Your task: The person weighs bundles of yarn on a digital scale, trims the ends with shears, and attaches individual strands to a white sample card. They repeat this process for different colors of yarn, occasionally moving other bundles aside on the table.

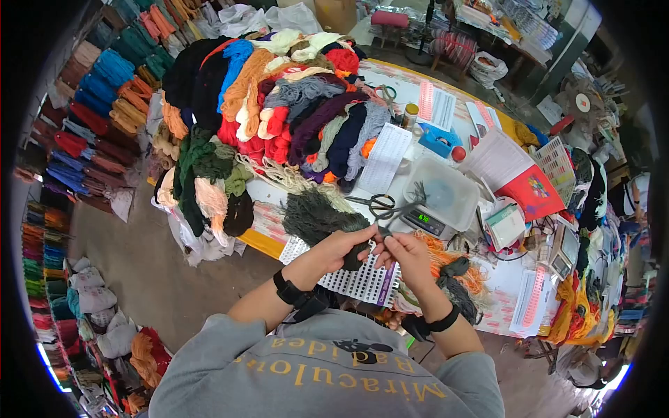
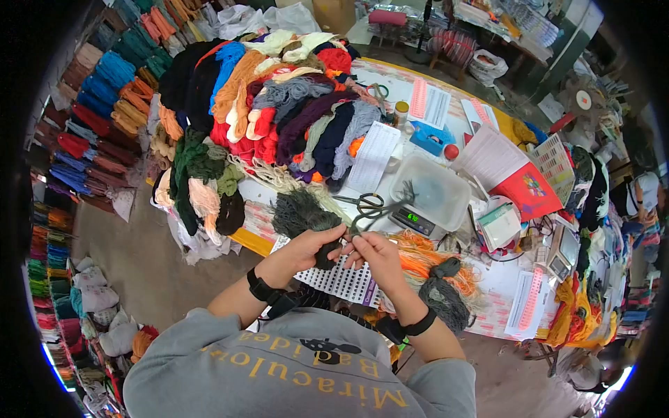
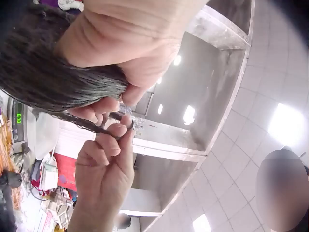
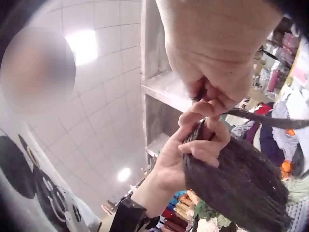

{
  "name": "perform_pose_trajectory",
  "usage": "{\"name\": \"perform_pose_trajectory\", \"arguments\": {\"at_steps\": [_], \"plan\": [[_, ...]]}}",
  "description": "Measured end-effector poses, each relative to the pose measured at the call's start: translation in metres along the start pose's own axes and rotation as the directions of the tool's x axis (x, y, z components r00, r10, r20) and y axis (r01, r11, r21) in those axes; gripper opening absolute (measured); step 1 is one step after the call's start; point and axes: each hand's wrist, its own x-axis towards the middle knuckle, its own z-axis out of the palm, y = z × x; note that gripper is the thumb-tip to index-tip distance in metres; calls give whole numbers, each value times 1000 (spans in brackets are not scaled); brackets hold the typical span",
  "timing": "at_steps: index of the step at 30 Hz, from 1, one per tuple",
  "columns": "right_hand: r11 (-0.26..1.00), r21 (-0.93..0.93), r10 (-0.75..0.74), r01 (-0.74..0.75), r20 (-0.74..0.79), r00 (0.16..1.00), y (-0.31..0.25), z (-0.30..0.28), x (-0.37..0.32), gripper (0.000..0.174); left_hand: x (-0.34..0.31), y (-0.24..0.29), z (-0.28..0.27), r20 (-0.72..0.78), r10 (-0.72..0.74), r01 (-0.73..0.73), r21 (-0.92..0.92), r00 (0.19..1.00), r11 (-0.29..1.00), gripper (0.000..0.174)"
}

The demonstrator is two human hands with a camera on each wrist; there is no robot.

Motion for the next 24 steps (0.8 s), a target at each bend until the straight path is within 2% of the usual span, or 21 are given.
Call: {"name": "perform_pose_trajectory", "arguments": {"at_steps": [2,3,5,15,17,18,19,20,21,22,24], "plan": [[997,-70,-35,33,-19,999,-3,3,-3,25,10,-6,-3,-108,122,-106,145,987,984,30],[998,-45,-37,37,-13,999,0,17,-5,25,-4,-4,-4,-127,116,-95,159,985,983,30],[999,-28,-27,25,-67,997,0,14,-8,23,-2,-5,1,-185,195,-166,165,963,972,28],[1000,26,16,-14,-94,995,-5,13,-7,22,-10,-2,10,-203,274,-242,169,940,955,21],[965,256,13,53,-251,968,-18,9,-13,19,-11,2,3,-4,569,-538,323,822,779,14],[948,297,-8,113,-332,943,-14,-8,-17,14,-12,16,-7,-103,362,-371,-91,926,924,19],[921,350,-26,170,-381,924,-15,-27,-23,12,-13,30,-25,-54,341,-341,-298,939,891,20],[888,399,-40,229,-429,902,-16,-49,-30,10,-18,45,-46,140,429,-312,-495,893,811,14],[871,397,-30,288,-544,839,-11,-72,-38,10,-39,62,-36,-170,489,-513,-393,856,763,16],[876,386,-23,289,-566,824,-18,-90,-56,10,-44,74,-69,-28,551,-482,-523,834,703,16],[831,442,40,339,-654,756,-7,-147,-91,9,-63,102,-103,-63,647,-553,-586,760,593,26]]}}
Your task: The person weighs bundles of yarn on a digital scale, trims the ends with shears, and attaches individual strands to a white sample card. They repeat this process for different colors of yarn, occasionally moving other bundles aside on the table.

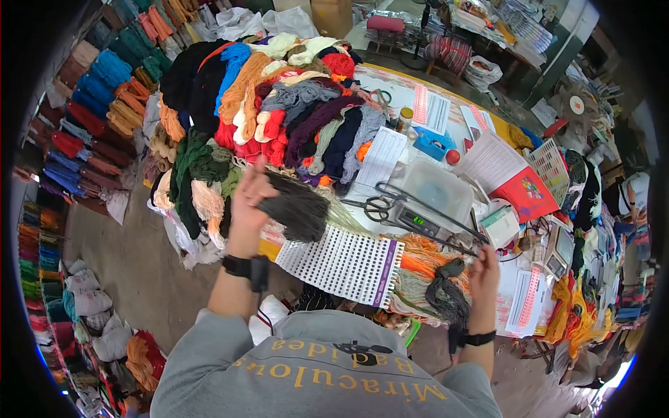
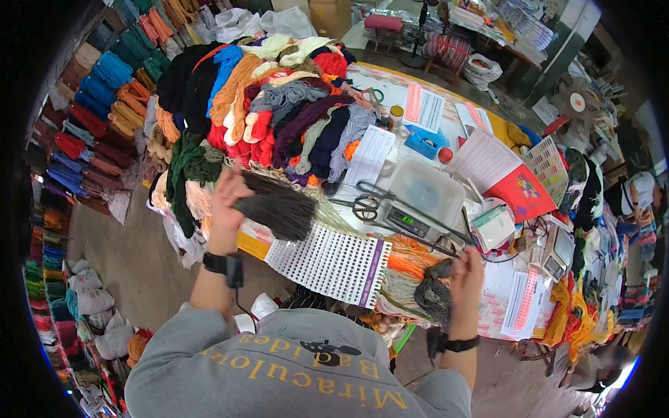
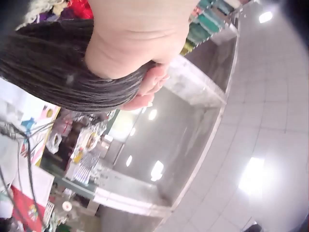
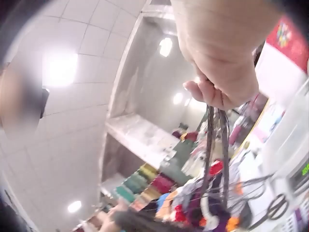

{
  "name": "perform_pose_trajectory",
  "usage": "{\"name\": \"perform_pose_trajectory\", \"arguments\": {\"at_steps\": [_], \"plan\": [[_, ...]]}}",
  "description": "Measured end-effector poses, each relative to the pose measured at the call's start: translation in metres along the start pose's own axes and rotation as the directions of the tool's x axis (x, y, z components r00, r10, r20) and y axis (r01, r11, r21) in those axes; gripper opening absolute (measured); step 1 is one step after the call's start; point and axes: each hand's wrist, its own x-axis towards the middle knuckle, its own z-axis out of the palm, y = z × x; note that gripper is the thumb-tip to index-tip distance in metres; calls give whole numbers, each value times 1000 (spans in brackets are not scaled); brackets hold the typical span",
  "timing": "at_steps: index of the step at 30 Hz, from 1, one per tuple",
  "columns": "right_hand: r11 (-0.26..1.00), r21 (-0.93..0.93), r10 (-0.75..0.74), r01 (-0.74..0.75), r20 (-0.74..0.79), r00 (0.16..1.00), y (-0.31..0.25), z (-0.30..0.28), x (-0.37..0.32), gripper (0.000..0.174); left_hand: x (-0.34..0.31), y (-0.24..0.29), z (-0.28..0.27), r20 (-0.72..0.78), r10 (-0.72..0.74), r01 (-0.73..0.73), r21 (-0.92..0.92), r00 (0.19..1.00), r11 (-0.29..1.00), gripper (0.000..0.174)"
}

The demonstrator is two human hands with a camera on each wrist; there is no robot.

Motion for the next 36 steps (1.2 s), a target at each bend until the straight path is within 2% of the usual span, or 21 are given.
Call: {"name": "perform_pose_trajectory", "arguments": {"at_steps": [1,2,3,4,5,7,8,9,11,12,13,15,17,20,22,27,29,31,33,34,36], "plan": [[998,-5,-60,59,-115,992,-12,-33,3,7,3,25,-9,32,20,-17,-104,999,994,29],[995,18,-94,97,-153,984,-23,-70,6,8,2,45,-10,-34,113,-115,-83,993,990,32],[991,44,-113,129,-258,960,-34,-112,10,8,0,61,-3,-73,188,-195,-115,980,974,35],[983,62,-146,170,-284,948,-45,-153,12,8,4,89,-23,12,207,-202,-153,978,967,37],[976,87,-151,198,-376,914,-57,-184,11,9,5,108,-28,43,224,-212,-193,974,958,38],[953,70,-233,295,-454,860,-77,-241,9,10,4,136,-35,14,329,-323,-154,944,934,40],[945,43,-267,324,-474,839,-82,-240,3,10,5,139,-34,14,326,-320,-154,945,935,40],[936,16,-300,353,-493,817,-91,-236,-5,11,5,141,-30,-1,370,-367,-112,929,923,40],[946,-49,-304,321,-483,821,-96,-188,-17,12,4,136,-19,-12,409,-409,-68,912,910,41],[945,-247,-298,213,-389,872,-95,-153,-24,13,3,120,-9,34,334,-331,-73,942,941,42],[889,-443,-266,114,-298,917,-93,-120,-28,13,1,103,3,81,257,-252,-75,963,965,43],[806,-581,-209,116,-96,973,-88,-64,-30,15,-1,69,11,162,147,-136,-77,976,988,41],[770,-598,-231,224,66,971,-95,-22,-23,16,-6,28,20,34,170,-172,54,985,984,31],[762,-485,-337,429,268,902,-124,37,-12,18,-10,-10,12,32,45,-50,195,999,979,19],[737,-418,-419,532,335,844,-150,70,-5,17,-12,-26,6,44,-63,53,210,997,976,19],[653,-232,-581,721,458,673,-205,100,30,17,-22,-48,-10,-48,-176,182,196,983,964,21],[641,-212,-606,738,450,656,-211,105,39,17,-28,-54,-18,-75,-232,243,202,970,949,22],[638,-193,-596,745,489,637,-207,100,56,19,-34,-61,-18,-125,-215,237,201,969,950,24],[625,-317,-550,713,470,691,-180,94,78,22,-36,-66,-21,-72,-253,261,137,965,956,24],[602,-413,-541,683,419,730,-161,87,95,24,-37,-68,-19,-99,-238,251,143,966,957,25],[542,-551,-462,634,435,773,-113,80,115,25,-38,-72,-17,-88,-234,243,112,968,964,25]]}}
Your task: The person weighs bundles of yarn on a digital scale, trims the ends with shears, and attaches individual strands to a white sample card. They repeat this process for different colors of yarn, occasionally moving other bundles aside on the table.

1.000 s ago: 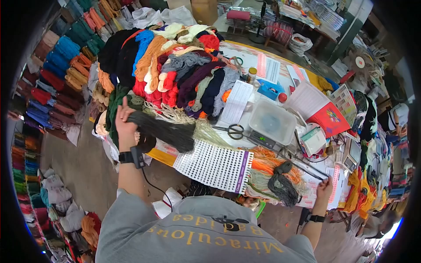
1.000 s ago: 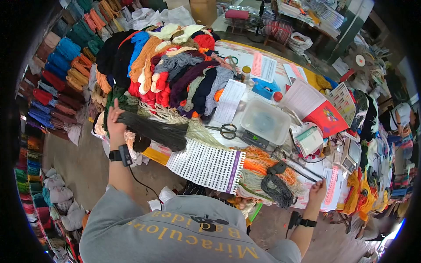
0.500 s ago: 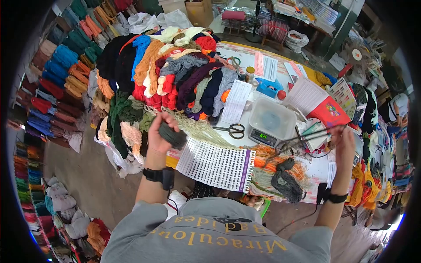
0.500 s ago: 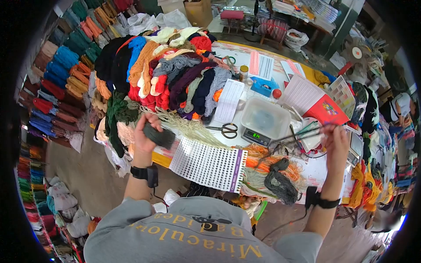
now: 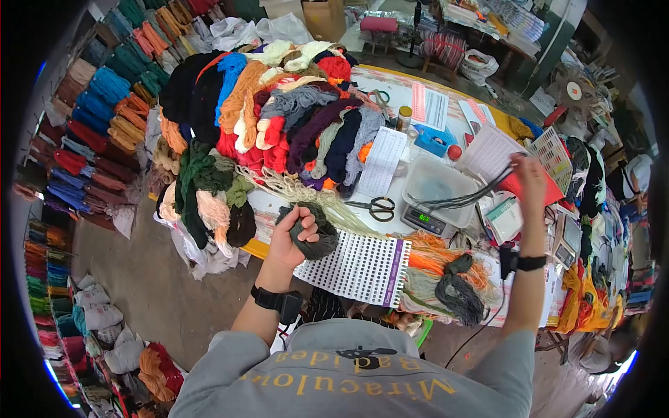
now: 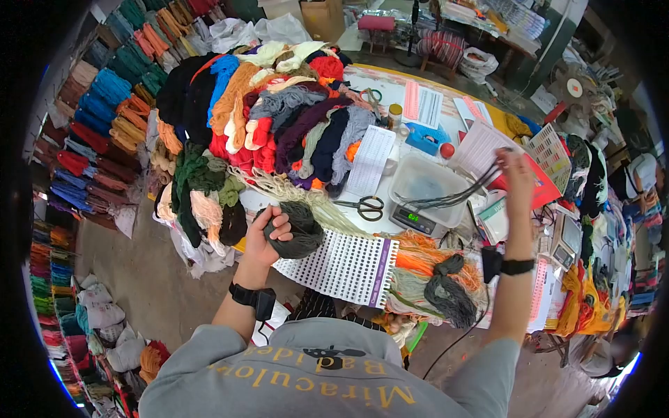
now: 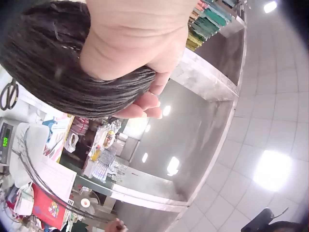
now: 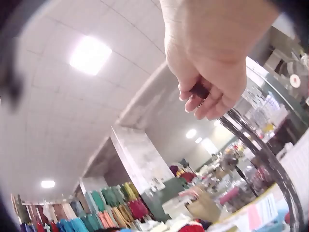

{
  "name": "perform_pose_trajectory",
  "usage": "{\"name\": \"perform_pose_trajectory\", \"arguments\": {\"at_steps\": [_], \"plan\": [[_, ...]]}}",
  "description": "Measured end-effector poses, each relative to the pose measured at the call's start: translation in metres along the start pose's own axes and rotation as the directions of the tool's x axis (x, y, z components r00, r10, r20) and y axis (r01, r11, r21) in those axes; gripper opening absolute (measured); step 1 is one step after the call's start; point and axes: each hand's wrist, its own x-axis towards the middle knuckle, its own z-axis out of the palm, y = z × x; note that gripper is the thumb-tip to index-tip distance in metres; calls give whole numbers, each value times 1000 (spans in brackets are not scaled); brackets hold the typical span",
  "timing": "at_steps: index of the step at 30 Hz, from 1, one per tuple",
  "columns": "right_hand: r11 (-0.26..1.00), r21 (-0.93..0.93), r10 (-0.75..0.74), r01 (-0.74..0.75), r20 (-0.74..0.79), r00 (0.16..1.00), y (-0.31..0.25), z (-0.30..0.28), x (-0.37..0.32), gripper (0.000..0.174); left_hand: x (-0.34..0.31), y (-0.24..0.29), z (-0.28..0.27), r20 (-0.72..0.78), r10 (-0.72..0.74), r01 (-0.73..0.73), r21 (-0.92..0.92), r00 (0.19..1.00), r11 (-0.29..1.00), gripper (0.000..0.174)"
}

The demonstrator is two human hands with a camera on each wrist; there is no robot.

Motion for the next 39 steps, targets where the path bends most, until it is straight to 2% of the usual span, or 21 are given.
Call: {"name": "perform_pose_trajectory", "arguments": {"at_steps": [1,2,3,4,5,7,10,11,12,15,16,17,19,22,25,27,28,33,39], "plan": [[988,-147,39,-36,22,999,27,12,-7,25,0,-2,0,9,5,-5,-30,1000,1000,25],[986,-135,101,-96,36,994,88,15,-6,22,-1,-4,1,4,2,-2,-32,1000,999,25],[877,-480,52,8,111,992,145,15,-14,18,-2,-4,1,15,7,-7,-37,1000,999,25],[849,-528,81,32,188,979,181,28,-31,20,-2,-5,2,28,13,-12,-40,1000,999,25],[758,-652,220,-15,233,947,237,27,-49,24,-3,-6,3,27,13,-12,-40,1000,999,25],[482,-876,410,-23,202,890,238,50,-100,28,-4,-6,4,26,1,1,-51,1000,999,26],[486,-869,481,-95,175,859,264,52,-141,29,-8,-3,7,11,-9,9,-52,1000,999,26],[554,-832,292,-26,165,942,270,50,-152,28,-9,-2,6,4,-10,11,-50,1000,999,26],[602,-797,94,52,135,986,272,47,-162,28,-10,-2,5,11,-9,10,-49,1000,999,26],[651,-759,186,-5,154,970,237,36,-176,32,-7,-6,6,33,-18,20,-61,999,998,26],[638,-769,196,37,209,958,241,28,-184,31,-5,-8,7,40,-14,16,-67,999,998,26],[631,-775,194,37,204,960,240,22,-191,31,-3,-11,9,47,-19,22,-72,999,997,26],[628,-772,453,-95,264,852,234,20,-201,33,1,-15,12,15,-33,34,-69,999,997,25],[696,-698,480,-169,277,832,236,23,-216,34,5,-19,16,36,-63,65,-43,997,997,25],[690,-714,489,-120,337,804,236,27,-217,38,4,-22,20,-39,-4,5,41,999,999,25],[682,-716,519,-146,334,787,236,31,-216,39,3,-20,16,-8,-17,17,31,1000,999,25],[671,-722,547,-167,331,769,236,32,-215,39,2,-20,19,-45,2,0,39,999,999,26],[676,-713,544,-185,314,778,240,33,-211,39,3,-18,21,-77,11,-7,49,997,999,27],[697,-694,502,-178,296,813,257,25,-210,40,10,-16,20,-23,-19,20,57,1000,998,25]]}}
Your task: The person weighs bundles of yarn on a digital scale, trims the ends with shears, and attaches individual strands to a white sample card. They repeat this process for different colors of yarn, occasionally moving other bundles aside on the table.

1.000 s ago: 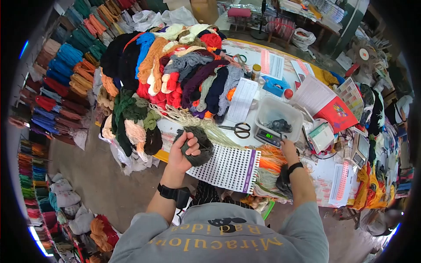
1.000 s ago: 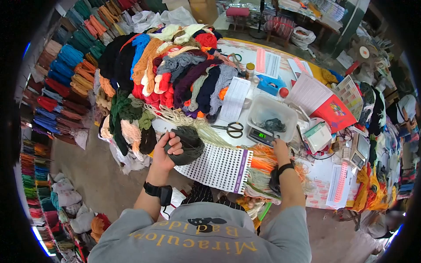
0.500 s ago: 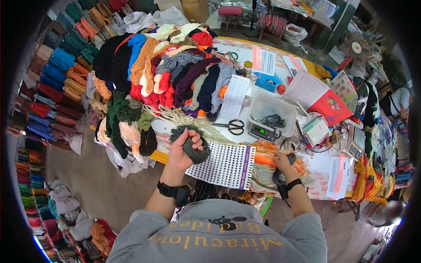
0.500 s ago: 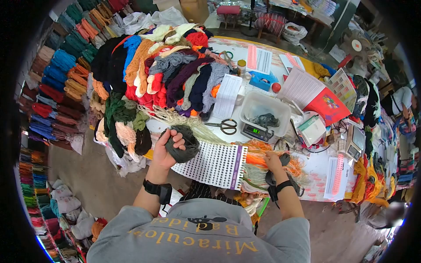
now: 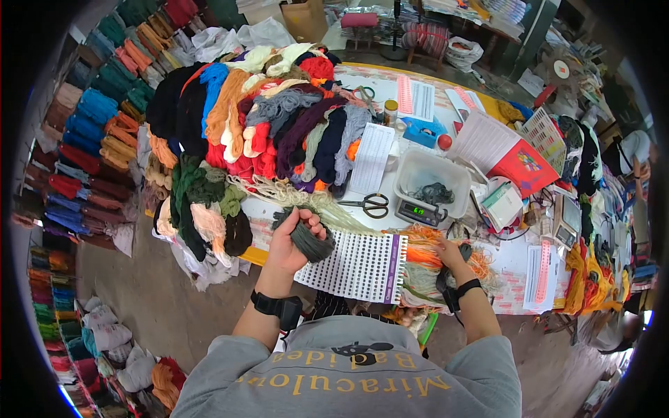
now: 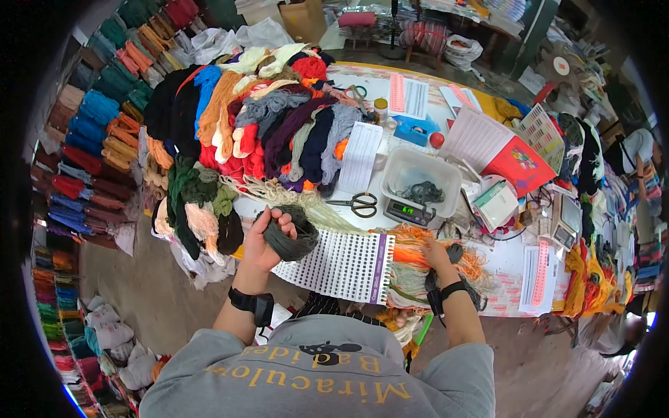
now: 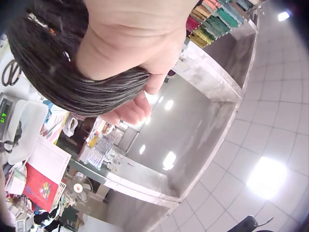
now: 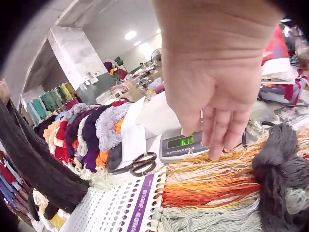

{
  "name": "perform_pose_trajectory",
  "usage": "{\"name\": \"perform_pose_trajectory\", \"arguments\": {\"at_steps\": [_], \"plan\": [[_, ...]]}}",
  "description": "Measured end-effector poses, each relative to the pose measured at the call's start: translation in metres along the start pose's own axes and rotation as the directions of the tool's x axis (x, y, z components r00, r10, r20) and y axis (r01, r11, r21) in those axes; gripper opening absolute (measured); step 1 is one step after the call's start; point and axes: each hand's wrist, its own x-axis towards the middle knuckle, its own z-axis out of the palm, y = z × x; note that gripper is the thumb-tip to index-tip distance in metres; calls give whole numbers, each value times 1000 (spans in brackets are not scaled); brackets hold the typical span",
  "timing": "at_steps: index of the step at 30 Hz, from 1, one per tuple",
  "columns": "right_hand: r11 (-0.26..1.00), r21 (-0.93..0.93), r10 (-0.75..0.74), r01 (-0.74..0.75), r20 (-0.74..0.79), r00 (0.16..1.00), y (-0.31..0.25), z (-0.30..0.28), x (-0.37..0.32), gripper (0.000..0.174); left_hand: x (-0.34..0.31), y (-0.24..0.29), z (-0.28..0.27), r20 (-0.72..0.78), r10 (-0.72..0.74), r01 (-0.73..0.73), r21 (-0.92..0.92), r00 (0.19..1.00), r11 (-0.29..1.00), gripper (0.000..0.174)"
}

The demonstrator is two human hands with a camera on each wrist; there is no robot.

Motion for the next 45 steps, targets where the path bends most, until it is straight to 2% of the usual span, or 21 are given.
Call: {"name": "perform_pose_trajectory", "arguments": {"at_steps": [8,10,13,14,16,20,22,29,31,32,34,38,40,43,45], "plan": [[1000,27,14,-13,-23,1000,9,6,4,40,5,2,1,-31,-17,18,20,999,1000,26],[983,75,161,-169,96,982,-1,0,4,44,5,3,0,-28,-23,24,11,999,1000,26],[966,136,203,-219,122,972,-4,-2,7,44,6,3,0,-30,-22,22,9,999,1000,26],[966,136,202,-218,124,972,-4,1,9,44,6,3,0,-38,-14,15,17,999,1000,26],[996,31,88,-89,27,996,1,5,14,46,7,4,-2,-37,-12,13,18,999,1000,26],[995,48,85,-87,38,996,-9,1,13,47,5,4,0,-67,-14,16,24,998,1000,27],[986,132,99,-102,31,995,-7,4,16,46,5,6,-1,-75,-23,25,20,997,999,27],[979,164,119,-123,35,992,-5,7,21,47,5,9,-6,-73,-58,61,39,996,997,27],[993,103,55,-56,6,998,-3,8,23,50,4,10,-6,-80,-73,76,30,994,997,27],[993,103,55,-55,7,998,-2,9,24,50,4,10,-6,-87,-89,92,21,992,996,27],[973,161,153,-165,86,985,-6,6,24,53,4,10,-4,-81,-95,97,18,992,995,27],[968,183,165,-173,61,984,-2,10,28,56,4,11,-4,-56,-115,116,7,992,993,26],[985,87,143,-146,35,989,-4,10,29,59,5,12,-8,-33,-126,126,-15,991,992,28],[962,184,196,-202,49,979,-19,2,28,63,4,13,-7,-30,-132,132,-18,991,991,28],[968,165,187,-190,30,982,-24,-2,30,65,3,14,-7,-53,-128,128,2,990,992,26]]}}
